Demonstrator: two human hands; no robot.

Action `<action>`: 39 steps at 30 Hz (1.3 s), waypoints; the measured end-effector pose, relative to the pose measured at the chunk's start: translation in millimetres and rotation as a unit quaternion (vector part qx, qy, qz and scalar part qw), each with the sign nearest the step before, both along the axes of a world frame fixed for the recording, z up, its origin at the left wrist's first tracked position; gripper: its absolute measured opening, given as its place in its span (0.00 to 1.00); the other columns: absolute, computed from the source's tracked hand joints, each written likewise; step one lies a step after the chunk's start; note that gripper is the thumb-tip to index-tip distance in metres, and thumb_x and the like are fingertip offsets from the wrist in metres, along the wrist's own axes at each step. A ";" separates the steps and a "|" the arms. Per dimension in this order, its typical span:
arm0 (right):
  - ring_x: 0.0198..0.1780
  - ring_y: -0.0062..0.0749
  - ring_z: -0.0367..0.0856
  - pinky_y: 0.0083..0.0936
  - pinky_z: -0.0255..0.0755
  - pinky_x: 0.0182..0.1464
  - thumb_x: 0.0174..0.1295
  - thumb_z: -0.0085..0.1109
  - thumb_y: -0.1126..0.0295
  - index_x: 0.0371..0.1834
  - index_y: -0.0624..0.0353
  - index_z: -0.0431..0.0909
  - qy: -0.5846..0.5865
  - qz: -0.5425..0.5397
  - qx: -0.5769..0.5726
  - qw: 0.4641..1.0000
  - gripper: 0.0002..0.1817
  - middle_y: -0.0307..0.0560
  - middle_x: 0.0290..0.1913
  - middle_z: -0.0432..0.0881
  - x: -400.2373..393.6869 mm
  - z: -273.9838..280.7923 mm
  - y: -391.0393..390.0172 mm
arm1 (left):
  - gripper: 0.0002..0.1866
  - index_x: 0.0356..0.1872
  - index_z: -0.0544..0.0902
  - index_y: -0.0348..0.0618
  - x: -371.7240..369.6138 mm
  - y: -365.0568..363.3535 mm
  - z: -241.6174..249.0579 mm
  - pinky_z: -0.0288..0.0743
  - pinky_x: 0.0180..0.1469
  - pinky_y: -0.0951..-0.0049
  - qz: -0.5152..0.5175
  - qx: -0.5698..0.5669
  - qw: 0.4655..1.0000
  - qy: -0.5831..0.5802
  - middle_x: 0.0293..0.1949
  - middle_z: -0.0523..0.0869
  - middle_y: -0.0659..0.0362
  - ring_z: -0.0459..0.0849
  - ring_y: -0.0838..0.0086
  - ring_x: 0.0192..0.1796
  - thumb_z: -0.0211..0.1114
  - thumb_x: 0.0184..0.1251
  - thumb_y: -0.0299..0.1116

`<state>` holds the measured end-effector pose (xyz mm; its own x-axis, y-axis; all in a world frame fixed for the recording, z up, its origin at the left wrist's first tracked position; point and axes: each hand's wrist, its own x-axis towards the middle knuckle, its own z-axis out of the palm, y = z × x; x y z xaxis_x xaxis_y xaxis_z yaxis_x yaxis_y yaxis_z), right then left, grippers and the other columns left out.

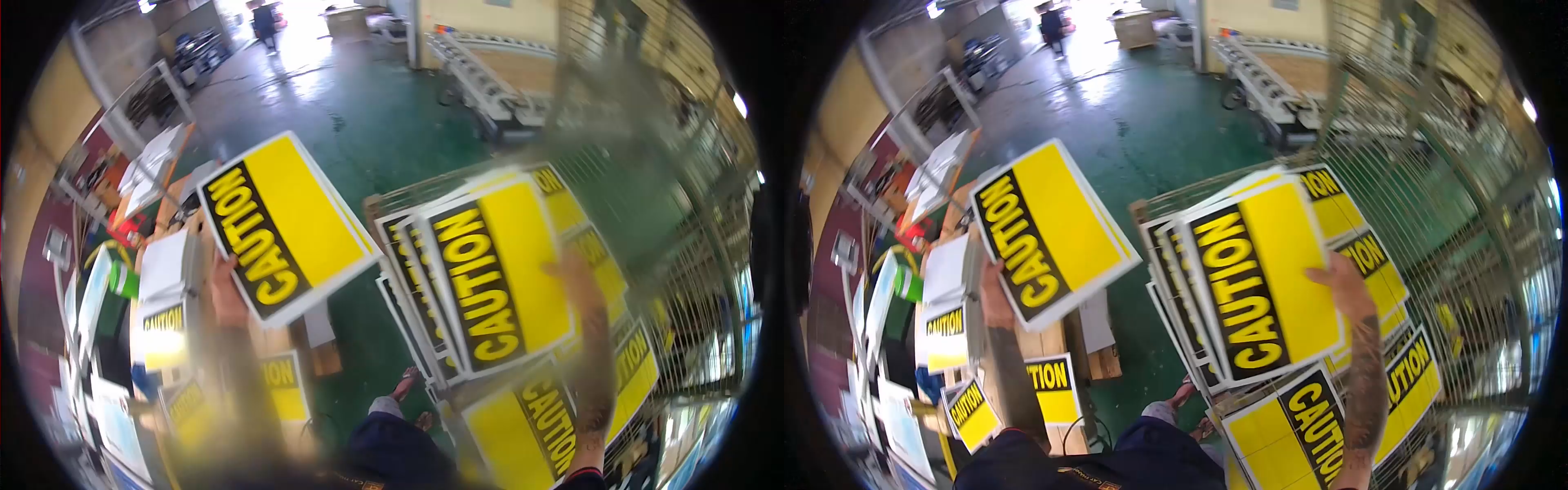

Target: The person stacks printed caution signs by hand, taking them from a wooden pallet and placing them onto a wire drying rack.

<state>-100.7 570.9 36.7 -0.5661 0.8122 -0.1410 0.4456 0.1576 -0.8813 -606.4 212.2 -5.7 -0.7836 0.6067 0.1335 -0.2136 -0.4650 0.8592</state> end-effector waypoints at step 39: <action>0.63 0.39 0.81 0.35 0.72 0.70 0.62 0.71 0.81 0.61 0.62 0.76 0.239 0.272 -0.079 0.929 0.24 0.50 0.58 0.82 -245.3 -276.2 -632.5 | 0.38 0.68 0.68 0.41 134.1 -540.5 -249.2 0.56 0.83 0.53 0.188 -0.175 0.959 0.118 0.66 0.75 0.52 0.69 0.60 0.78 0.80 0.62 0.40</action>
